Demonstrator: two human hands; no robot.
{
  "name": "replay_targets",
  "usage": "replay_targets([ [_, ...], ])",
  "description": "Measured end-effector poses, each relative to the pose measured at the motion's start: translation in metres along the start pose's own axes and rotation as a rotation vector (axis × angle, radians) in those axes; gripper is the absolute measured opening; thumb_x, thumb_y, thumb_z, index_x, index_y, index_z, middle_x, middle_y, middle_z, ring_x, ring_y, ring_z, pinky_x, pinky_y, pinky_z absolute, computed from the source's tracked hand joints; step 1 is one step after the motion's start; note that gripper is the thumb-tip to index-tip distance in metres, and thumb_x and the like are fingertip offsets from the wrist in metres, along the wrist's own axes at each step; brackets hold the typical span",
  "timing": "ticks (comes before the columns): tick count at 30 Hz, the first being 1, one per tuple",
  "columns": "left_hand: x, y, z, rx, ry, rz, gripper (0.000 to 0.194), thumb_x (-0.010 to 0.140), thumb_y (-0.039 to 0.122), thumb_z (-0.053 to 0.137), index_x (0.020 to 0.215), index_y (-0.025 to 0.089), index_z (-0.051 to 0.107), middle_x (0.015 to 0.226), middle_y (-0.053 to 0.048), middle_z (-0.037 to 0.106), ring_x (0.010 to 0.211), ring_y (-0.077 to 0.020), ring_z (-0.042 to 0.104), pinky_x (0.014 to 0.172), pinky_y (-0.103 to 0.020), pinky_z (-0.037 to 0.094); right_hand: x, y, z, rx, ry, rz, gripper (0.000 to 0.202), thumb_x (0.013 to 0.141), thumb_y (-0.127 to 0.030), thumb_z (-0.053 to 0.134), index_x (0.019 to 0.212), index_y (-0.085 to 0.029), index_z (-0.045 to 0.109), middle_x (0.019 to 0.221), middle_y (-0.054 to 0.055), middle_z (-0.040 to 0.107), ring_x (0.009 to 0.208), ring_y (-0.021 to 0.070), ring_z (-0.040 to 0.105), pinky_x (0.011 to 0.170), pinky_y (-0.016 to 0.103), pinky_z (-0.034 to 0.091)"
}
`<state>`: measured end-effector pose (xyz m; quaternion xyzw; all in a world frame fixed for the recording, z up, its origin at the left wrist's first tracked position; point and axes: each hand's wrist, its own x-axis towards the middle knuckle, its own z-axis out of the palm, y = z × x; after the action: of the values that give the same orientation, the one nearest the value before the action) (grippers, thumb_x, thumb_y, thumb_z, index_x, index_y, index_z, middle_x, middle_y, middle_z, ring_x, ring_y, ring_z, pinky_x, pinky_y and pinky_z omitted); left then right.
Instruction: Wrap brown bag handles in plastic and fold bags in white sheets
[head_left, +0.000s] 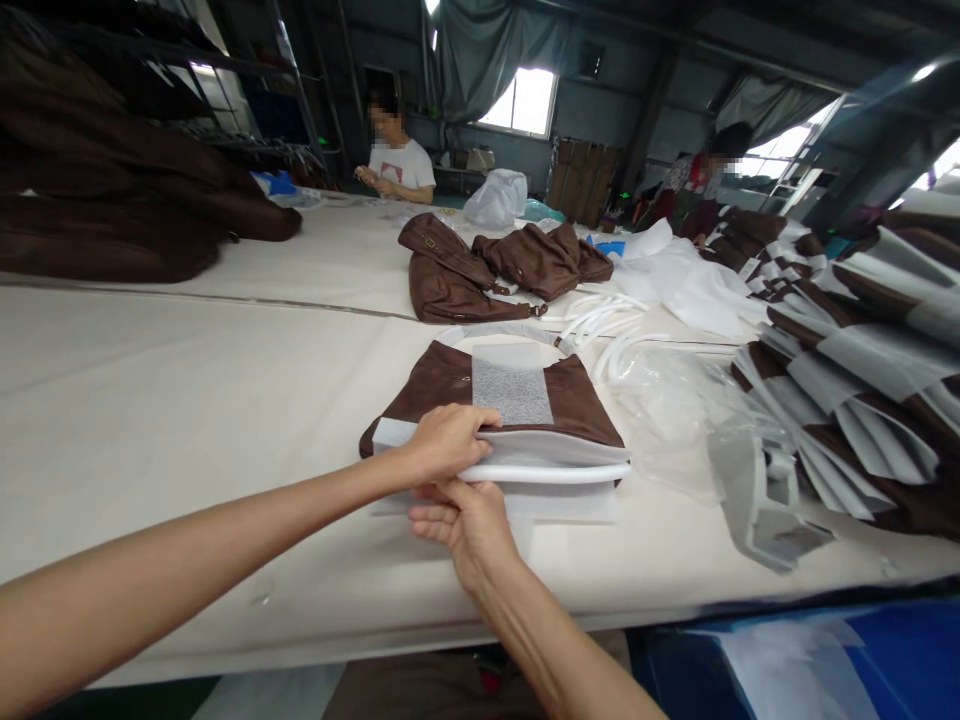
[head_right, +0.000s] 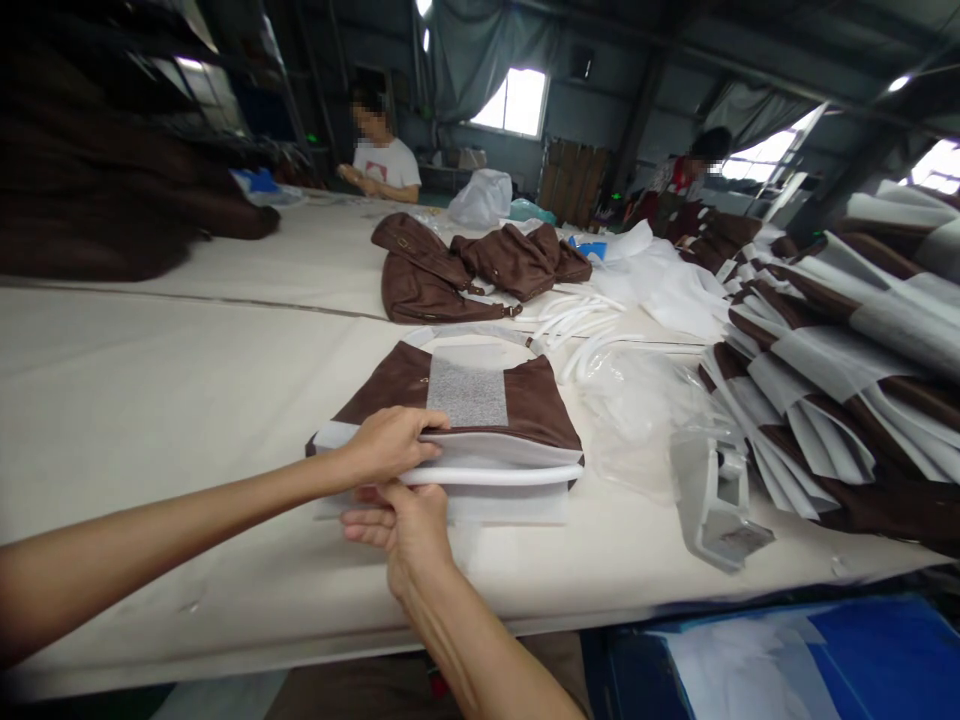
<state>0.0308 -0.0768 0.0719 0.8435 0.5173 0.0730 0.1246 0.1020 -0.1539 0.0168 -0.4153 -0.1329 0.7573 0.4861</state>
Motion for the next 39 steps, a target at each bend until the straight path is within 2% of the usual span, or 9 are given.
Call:
replay_targets([
  [7,-0.008,-0.004,0.006,-0.01,-0.005,0.061,0.018,0.08,0.027,0.067,0.099,0.028,0.069,0.1,0.001,0.075,0.092,-0.0242,0.068,0.071,-0.029,0.044,0.021,-0.001,0.017,-0.126,-0.009,-0.072,0.02,0.084,-0.031,0.06,0.096,-0.016,0.065,0.069,0.002,0.068,0.051,0.013,0.062,0.052,0.027,0.055],
  [11,-0.013,-0.008,0.018,0.017,0.045,0.15,0.02,0.082,0.017,0.065,0.1,0.027,0.068,0.102,0.001,0.073,0.092,-0.0209,0.067,0.071,-0.028,0.045,0.013,-0.001,0.0,-0.258,-0.15,-0.035,0.031,0.072,-0.036,0.073,0.094,-0.016,0.064,0.066,0.0,0.066,0.056,0.017,0.064,0.057,0.031,0.055],
  [14,-0.017,-0.011,0.027,0.048,0.11,0.211,0.026,0.08,0.009,0.062,0.1,0.025,0.066,0.099,0.001,0.072,0.093,-0.0189,0.065,0.07,-0.027,0.044,-0.013,-0.023,-0.026,-0.702,-0.238,-0.011,0.033,0.077,-0.046,0.068,0.089,-0.015,0.066,0.064,0.003,0.065,0.057,0.0194,0.064,0.058,0.033,0.054],
  [15,-0.018,-0.012,0.03,0.063,0.126,0.224,0.026,0.08,0.007,0.062,0.1,0.024,0.066,0.098,0.001,0.071,0.093,-0.0187,0.064,0.069,-0.027,0.044,-0.023,-0.037,-0.037,-0.9,-0.222,-0.115,0.032,0.082,-0.047,0.062,0.088,-0.016,0.067,0.067,0.004,0.066,0.06,0.0205,0.064,0.06,0.034,0.054],
  [18,-0.021,-0.013,0.035,0.127,0.129,0.269,0.025,0.081,0.008,0.062,0.1,0.024,0.065,0.096,0.0,0.07,0.091,-0.0186,0.063,0.064,-0.026,0.042,-0.041,-0.089,-0.072,-1.442,-0.029,-0.932,0.027,0.09,-0.038,0.058,0.108,-0.022,0.069,0.103,0.012,0.069,0.1,0.0278,0.062,0.091,0.044,0.049],
  [20,-0.022,-0.012,0.037,0.167,0.121,0.297,0.023,0.083,0.009,0.061,0.101,0.023,0.064,0.096,-0.001,0.069,0.09,-0.0186,0.061,0.061,-0.026,0.041,-0.038,-0.117,-0.095,-1.756,0.051,-1.181,0.041,0.087,-0.035,0.062,0.126,-0.021,0.062,0.129,0.015,0.061,0.123,0.0349,0.051,0.103,0.052,0.04],
  [28,-0.027,-0.027,0.022,0.314,0.099,0.45,0.015,0.092,0.011,0.051,0.095,0.021,0.063,0.096,-0.004,0.067,0.084,-0.0178,0.057,0.057,-0.026,0.042,-0.004,-0.109,-0.172,-2.123,-0.082,-1.507,0.032,0.095,-0.007,0.039,0.107,-0.017,0.068,0.129,0.01,0.066,0.122,0.0255,0.059,0.096,0.038,0.05],
  [34,-0.061,-0.06,0.037,0.194,0.222,0.401,0.024,0.097,0.015,0.045,0.09,0.022,0.067,0.121,-0.005,0.067,0.114,-0.0183,0.058,0.091,-0.03,0.05,-0.006,-0.109,-0.193,-2.13,-0.23,-1.563,0.059,0.091,-0.002,0.035,0.147,-0.02,0.043,0.144,0.011,0.052,0.138,0.0282,0.043,0.11,0.047,0.041],
  [39,-0.089,-0.066,0.054,0.137,0.271,0.356,0.033,0.095,0.01,0.037,0.105,0.02,0.067,0.136,-0.007,0.06,0.131,-0.0205,0.049,0.114,-0.042,0.037,-0.006,-0.111,-0.197,-2.245,-0.306,-1.472,0.064,0.094,-0.007,0.036,0.153,-0.032,0.033,0.151,0.01,0.043,0.14,0.0321,0.039,0.109,0.052,0.042],
])
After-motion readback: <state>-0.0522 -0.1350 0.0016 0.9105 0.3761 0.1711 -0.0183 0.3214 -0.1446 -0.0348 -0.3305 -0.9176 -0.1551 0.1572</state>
